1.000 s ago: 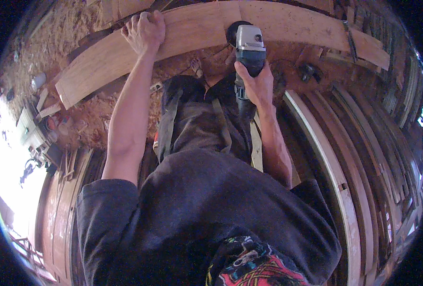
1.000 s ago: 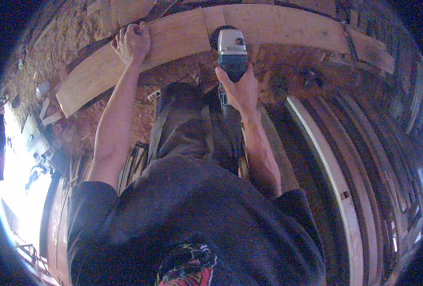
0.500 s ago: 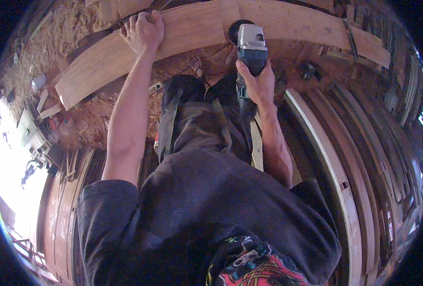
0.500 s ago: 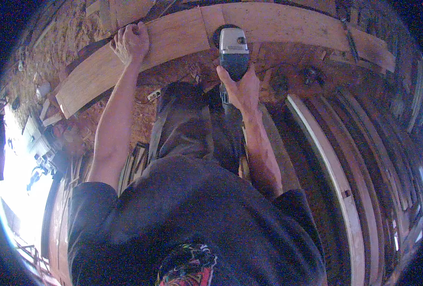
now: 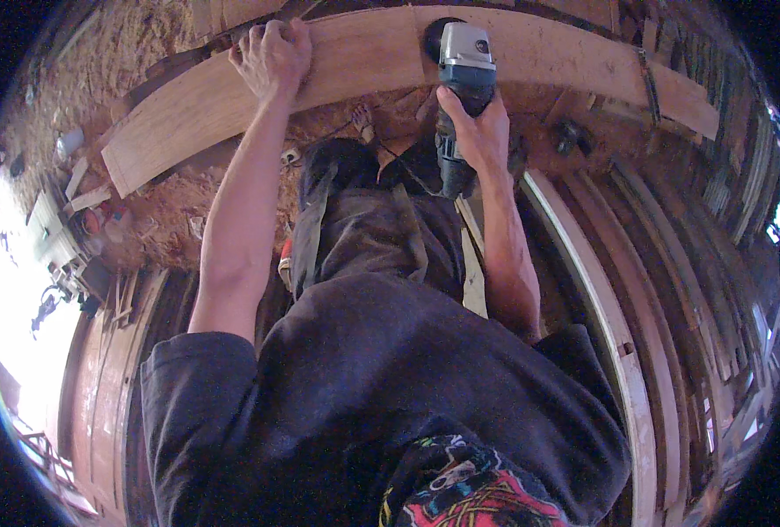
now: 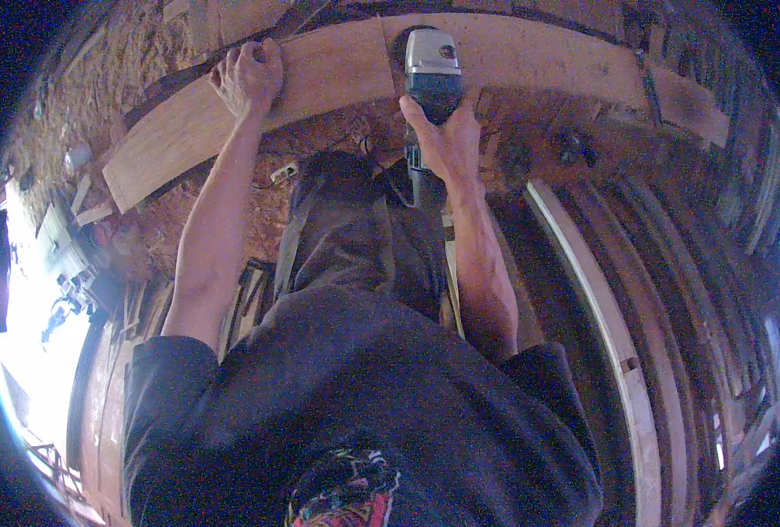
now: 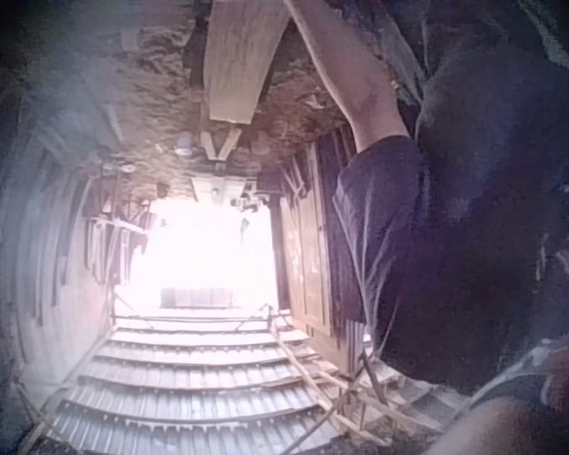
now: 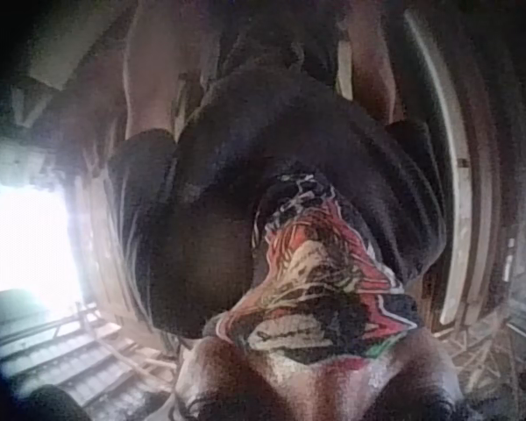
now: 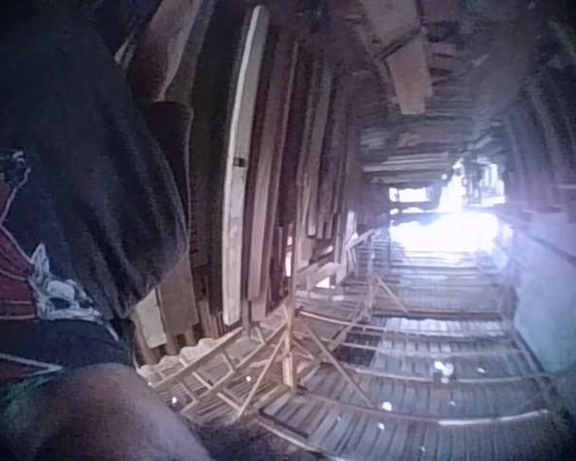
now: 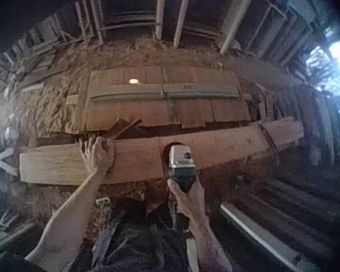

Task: The person picks up a wooden plank, inspects it, and uses an orbital sander to smooth its surface. They repeatedly sand different sections of the plank, repositioning it as needed.

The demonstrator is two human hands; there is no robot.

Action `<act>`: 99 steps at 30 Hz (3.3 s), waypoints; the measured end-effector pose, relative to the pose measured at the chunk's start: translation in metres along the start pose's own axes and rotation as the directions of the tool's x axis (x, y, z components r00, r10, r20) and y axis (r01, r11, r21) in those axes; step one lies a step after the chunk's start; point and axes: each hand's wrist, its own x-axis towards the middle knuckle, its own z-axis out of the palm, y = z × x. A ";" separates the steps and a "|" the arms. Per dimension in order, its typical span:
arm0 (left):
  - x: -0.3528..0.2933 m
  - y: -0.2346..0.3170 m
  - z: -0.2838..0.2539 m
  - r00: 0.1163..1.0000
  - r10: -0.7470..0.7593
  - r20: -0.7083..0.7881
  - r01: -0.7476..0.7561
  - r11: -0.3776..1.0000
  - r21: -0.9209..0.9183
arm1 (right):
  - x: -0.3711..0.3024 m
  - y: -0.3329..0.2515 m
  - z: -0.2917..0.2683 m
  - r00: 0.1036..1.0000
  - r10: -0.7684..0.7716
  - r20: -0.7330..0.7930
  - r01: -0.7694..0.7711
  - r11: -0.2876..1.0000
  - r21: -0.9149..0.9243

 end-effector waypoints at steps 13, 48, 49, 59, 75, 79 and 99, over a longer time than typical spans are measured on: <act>0.000 0.003 -0.004 0.996 -0.040 0.078 0.044 0.998 -0.043 | 0.039 -0.025 0.012 0.999 -0.046 0.023 0.047 0.999 -0.021; -0.085 0.238 -0.100 0.653 0.757 0.019 -0.333 0.309 -0.891 | 0.063 0.008 -0.136 0.960 0.267 0.081 -0.209 0.496 0.843; -0.084 0.243 -0.102 0.653 0.757 0.024 -0.337 0.319 -0.886 | 0.064 0.007 -0.139 0.958 0.275 0.084 -0.219 0.504 0.835; -0.053 0.068 -0.118 0.837 0.183 0.517 -0.017 0.951 -0.308 | 0.060 0.044 -0.216 0.932 0.363 0.015 -0.223 0.539 0.812; 0.039 -0.110 -0.106 0.492 0.326 0.807 -0.549 0.836 -0.003 | -0.068 0.191 -0.223 0.818 0.450 -0.359 0.148 0.439 0.886; 0.041 -0.086 -0.117 0.683 0.345 0.643 -0.526 0.844 0.106 | -0.079 0.155 -0.217 0.845 0.326 -0.425 0.191 0.558 0.808; -0.008 -0.065 -0.147 0.859 0.349 0.376 -0.345 0.935 -0.078 | 0.001 0.059 -0.223 0.911 0.387 -0.142 -0.047 0.439 0.897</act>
